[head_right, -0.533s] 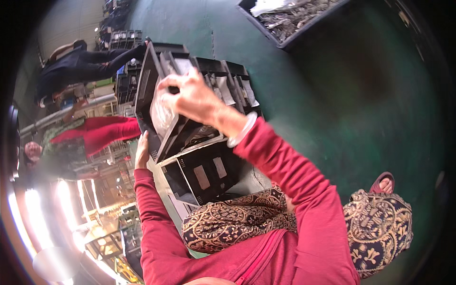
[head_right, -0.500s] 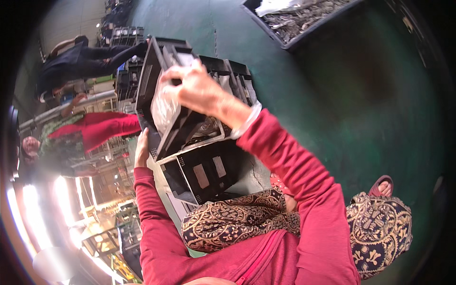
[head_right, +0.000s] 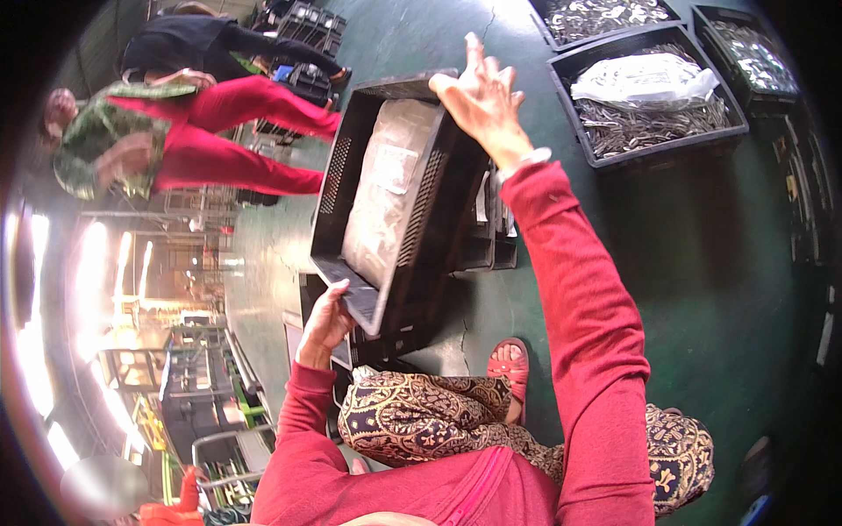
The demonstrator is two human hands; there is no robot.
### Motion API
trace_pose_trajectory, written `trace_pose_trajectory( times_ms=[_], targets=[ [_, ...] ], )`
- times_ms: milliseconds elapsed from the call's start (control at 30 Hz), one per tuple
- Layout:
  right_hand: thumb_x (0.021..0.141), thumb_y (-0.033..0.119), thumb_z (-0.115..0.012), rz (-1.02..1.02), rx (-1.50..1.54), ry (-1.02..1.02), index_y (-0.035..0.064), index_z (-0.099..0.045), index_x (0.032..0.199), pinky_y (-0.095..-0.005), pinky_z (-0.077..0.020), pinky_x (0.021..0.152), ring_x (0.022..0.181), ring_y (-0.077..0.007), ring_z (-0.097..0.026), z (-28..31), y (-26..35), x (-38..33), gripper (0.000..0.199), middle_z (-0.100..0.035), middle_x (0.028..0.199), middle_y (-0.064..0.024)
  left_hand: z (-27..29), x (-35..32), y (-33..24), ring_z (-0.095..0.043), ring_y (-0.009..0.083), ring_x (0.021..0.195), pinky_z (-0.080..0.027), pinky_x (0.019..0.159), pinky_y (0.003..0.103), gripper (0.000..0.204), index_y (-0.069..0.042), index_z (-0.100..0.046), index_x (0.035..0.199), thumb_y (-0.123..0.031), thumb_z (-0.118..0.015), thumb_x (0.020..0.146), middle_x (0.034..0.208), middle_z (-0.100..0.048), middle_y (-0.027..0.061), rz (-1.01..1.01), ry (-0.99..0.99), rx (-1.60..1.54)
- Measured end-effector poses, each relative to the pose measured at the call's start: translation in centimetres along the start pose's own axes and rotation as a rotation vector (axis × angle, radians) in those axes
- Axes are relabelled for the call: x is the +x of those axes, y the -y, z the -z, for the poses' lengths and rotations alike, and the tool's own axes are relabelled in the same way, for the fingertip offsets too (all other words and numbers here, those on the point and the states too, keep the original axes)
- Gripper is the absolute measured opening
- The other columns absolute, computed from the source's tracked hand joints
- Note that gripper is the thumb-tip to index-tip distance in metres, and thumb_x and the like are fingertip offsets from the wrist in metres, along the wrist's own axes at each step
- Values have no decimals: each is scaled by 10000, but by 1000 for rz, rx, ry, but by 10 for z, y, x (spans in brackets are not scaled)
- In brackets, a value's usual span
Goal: The person moves plastic-wrapped bags of metal parts between black crates, opens bags, and pours parts into crates. They also handle loose metal parts and place them into bags and crates.
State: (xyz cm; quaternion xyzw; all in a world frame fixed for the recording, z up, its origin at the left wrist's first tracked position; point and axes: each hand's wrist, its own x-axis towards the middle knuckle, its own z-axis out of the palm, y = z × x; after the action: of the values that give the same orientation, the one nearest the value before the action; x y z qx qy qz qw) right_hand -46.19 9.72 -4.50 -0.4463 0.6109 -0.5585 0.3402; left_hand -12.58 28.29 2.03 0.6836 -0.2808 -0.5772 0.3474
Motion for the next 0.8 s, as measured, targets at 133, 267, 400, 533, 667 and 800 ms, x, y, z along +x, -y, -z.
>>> trace_pose_trajectory(
  times_ms=[133, 267, 400, 533, 667, 800],
  targets=[
    [786, 622, -578, -5, -163, -139, 133, -151, 1510, -660, -219, 1036, 1341, -417, -252, 13, 3, 7, 972, -342, 1384, -247, -23, -40, -5, -651, 295, 974, -544, 846, 417, 456, -7, -610, 1159, -409, -539, 954, 1047, -669, 149, 206, 344, 352],
    [882, 445, -615, 275, 83, -62, -40, -130, 1476, -503, -250, 1068, 1279, -407, -312, 31, -14, -105, 907, -328, 1377, -276, 10, -38, -64, -582, 116, 712, -487, 669, 256, 307, 16, -681, 1005, -272, -593, 945, 818, -679, 44, -507, -157, 934],
    [834, 473, -669, 212, 117, 215, -83, -100, 1464, -458, -181, 1127, 1361, -413, -211, 8, 0, -238, 1016, -198, 1466, -294, 29, 66, -122, -463, 188, 1233, -381, 1010, 315, 614, -20, -440, 1376, -351, -639, 899, 1378, -476, 133, -848, 16, 1350],
    [775, 525, -704, 96, 96, 298, -74, -53, 1469, -466, -118, 1155, 1420, -410, -85, -13, -1, -289, 1125, -87, 1505, -294, -34, 137, -121, -553, 122, 939, -412, 894, 251, 595, -3, -543, 1249, -370, -687, 803, 1072, -606, 39, -445, 326, 864],
    [709, 300, -791, 219, 101, 227, -67, -122, 1465, -453, -237, 1133, 1379, -446, -220, -17, -2, -286, 1074, -161, 1477, -313, 20, 179, -95, -550, 122, 709, -441, 738, 244, 351, -36, -590, 1025, -198, -616, 715, 842, -596, 36, -527, 338, 675],
    [608, 158, -822, 371, 171, 251, -57, -466, 1301, -419, -415, 1026, 1194, -379, -526, 24, -18, -206, 808, -560, 1236, -248, 17, 133, -43, -575, 187, 587, -513, 580, 291, 244, -63, -538, 885, -109, -575, 648, 667, -532, 48, -333, 135, 163]
  ],
)
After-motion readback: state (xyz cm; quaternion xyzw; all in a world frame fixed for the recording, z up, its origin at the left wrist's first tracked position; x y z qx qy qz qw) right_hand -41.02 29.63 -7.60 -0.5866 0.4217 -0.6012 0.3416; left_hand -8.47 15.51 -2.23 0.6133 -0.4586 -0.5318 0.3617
